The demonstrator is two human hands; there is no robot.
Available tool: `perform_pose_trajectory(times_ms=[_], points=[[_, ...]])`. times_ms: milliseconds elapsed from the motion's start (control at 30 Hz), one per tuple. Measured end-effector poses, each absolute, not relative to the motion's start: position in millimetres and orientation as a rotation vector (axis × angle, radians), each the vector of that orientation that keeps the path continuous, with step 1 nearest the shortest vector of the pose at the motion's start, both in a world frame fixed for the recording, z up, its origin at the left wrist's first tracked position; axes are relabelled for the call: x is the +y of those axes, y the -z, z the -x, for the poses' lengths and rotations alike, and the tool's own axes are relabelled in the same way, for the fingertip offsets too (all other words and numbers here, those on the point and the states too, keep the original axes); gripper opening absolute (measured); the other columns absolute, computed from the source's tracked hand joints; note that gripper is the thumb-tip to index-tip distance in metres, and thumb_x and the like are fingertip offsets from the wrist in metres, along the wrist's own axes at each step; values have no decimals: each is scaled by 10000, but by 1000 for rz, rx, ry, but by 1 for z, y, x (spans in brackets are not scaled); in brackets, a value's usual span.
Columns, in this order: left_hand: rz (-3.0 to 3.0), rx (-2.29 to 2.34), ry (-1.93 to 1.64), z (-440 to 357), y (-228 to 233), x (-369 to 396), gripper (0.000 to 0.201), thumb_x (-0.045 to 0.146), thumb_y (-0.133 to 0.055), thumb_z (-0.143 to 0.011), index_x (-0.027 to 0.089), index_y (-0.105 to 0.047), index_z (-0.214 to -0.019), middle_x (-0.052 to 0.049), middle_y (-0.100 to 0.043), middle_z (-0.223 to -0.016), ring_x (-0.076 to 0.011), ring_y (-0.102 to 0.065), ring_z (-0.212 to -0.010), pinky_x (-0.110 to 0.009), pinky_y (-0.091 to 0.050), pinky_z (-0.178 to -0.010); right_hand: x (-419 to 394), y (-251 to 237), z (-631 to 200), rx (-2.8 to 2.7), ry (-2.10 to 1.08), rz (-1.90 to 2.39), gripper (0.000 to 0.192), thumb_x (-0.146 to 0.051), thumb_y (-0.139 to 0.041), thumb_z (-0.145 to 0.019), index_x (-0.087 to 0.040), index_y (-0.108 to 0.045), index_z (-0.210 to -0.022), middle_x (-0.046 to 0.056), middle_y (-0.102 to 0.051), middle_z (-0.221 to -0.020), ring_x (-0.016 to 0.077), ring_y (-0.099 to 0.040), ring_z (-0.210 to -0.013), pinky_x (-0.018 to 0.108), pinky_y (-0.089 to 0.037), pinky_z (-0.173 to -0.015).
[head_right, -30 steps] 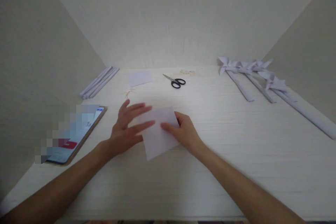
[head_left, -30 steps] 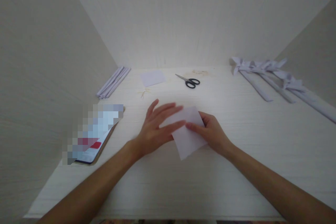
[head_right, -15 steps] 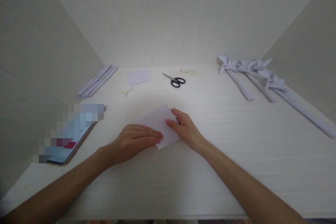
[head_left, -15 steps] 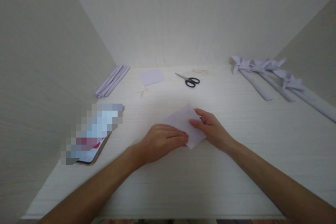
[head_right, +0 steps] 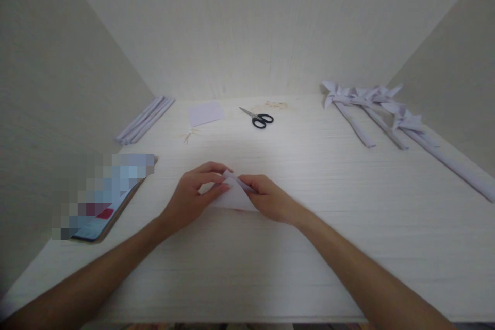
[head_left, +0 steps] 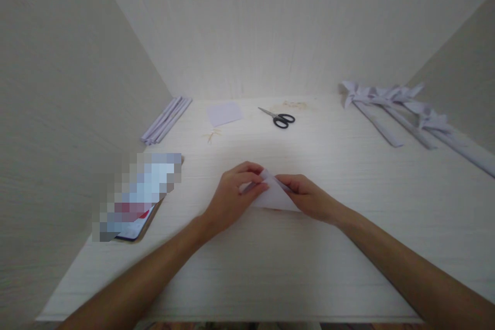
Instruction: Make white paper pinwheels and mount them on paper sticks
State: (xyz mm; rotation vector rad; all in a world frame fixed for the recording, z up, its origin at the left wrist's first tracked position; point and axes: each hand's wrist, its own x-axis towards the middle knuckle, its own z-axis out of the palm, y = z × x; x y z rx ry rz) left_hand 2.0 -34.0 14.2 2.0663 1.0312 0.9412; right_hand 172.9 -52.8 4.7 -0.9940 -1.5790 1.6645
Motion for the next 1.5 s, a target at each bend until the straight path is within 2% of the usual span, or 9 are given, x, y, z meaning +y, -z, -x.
perform_pose_trajectory(times_ms=[100,300,433,600,800,933,1167,1367,1500], points=[[-1897,1076,-951,-2,-10,-34,135,231,-547,-703,137,-617,-635,-32,-610,-698,-113,-551,-643,-221,-439,-597,-53,-5,-171,-1441,-1719,1057,123,-276,-573,-690,-174,-626,-732,-17,-587,-672,106,-527,-622,209,-415,-554],[-1490,1340,-1078,0,-7,-31,155,281,-576,-656,131,-617,-670,-4,-605,-625,-97,-526,-560,-197,-416,-509,-49,-3,-169,-881,-1692,1043,279,-414,-573,-668,-149,-598,-751,34,-616,-736,122,-588,-659,260,-485,-632],[-1379,1383,-1166,-2,-7,-32,146,280,-591,-636,137,-588,-663,13,-587,-599,-77,-502,-520,-179,-402,-475,-50,0,-168,-929,-1571,1108,319,-271,-697,-560,-167,-563,-830,6,-629,-688,100,-587,-601,223,-461,-583],[-1310,1273,-1206,-9,-5,-37,150,238,-605,-621,148,-484,-622,40,-529,-566,-52,-480,-498,-152,-382,-460,-50,2,-167,-812,-1480,1091,276,-199,-701,-542,-172,-552,-774,-49,-580,-572,59,-528,-525,188,-405,-535],[-1241,996,-973,-15,-6,-46,393,157,-608,-601,193,-354,-899,94,-466,-537,-51,-472,-467,-156,-376,-457,-46,2,-170,-655,-1515,1014,216,-193,-689,-541,-166,-545,-699,-44,-571,-623,49,-505,-533,185,-384,-533],[-1315,877,-747,-16,-5,-52,434,130,-586,-607,195,-368,-977,94,-442,-538,-50,-465,-476,-165,-382,-475,-51,2,-167,-772,-1488,1119,215,-252,-693,-540,-177,-553,-684,-47,-555,-579,69,-484,-487,206,-355,-475],[-1294,868,-619,-16,-5,-58,396,126,-610,-584,209,-386,-901,80,-504,-544,-76,-505,-482,-193,-409,-488,-56,0,-166,-923,-1484,1162,184,-306,-670,-577,-175,-558,-642,-42,-536,-571,71,-460,-470,208,-343,-444],[-1209,888,-590,-22,-10,-57,148,244,-601,-631,139,-529,-707,3,-580,-628,-97,-542,-564,-214,-415,-540,-58,0,-165,-975,-1483,1143,165,-272,-667,-588,-165,-547,-625,-50,-507,-563,52,-429,-472,193,-312,-444],[-1254,981,-612,-23,-8,-56,232,339,-555,-675,128,-532,-582,22,-511,-525,-68,-451,-473,-193,-331,-452,-61,0,-162,-1023,-1470,1167,164,-271,-660,-594,-165,-539,-626,-52,-491,-545,56,-422,-477,198,-307,-452]])
